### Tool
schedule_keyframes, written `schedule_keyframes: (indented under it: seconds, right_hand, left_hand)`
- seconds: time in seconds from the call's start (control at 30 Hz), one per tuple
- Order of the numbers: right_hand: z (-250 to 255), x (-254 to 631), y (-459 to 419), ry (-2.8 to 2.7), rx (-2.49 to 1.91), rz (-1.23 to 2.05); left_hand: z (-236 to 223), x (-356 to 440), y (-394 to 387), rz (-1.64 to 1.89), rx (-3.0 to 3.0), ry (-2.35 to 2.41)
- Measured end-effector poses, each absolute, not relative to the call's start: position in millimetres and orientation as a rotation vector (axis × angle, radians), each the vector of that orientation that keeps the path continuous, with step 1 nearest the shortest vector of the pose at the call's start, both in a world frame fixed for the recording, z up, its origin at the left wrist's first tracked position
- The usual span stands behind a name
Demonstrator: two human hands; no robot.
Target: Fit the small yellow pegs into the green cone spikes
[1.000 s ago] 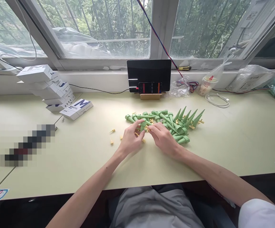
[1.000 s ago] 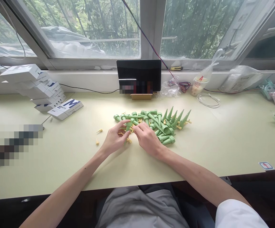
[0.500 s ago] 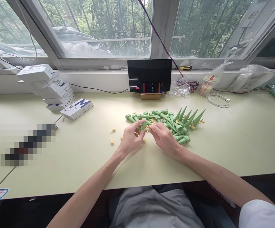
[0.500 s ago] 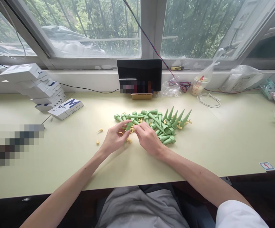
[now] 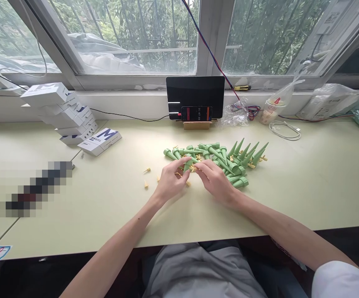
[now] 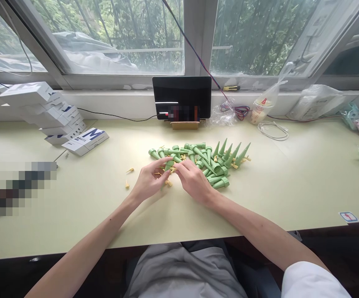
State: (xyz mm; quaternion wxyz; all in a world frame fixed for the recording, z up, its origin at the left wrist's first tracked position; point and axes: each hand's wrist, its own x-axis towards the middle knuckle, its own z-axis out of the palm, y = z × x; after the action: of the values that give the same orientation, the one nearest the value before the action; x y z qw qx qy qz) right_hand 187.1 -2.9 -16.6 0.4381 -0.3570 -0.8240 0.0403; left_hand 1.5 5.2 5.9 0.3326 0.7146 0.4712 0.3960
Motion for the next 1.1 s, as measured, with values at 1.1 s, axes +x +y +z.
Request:
schedule_keyframes:
  seconds: [1.1]
  right_hand:
    - [-17.6, 185.7, -4.7, -1.931, -0.946, 0.259]
  left_hand:
    - [6.4, 3.3, 2.4, 1.032, 1.891, 1.157]
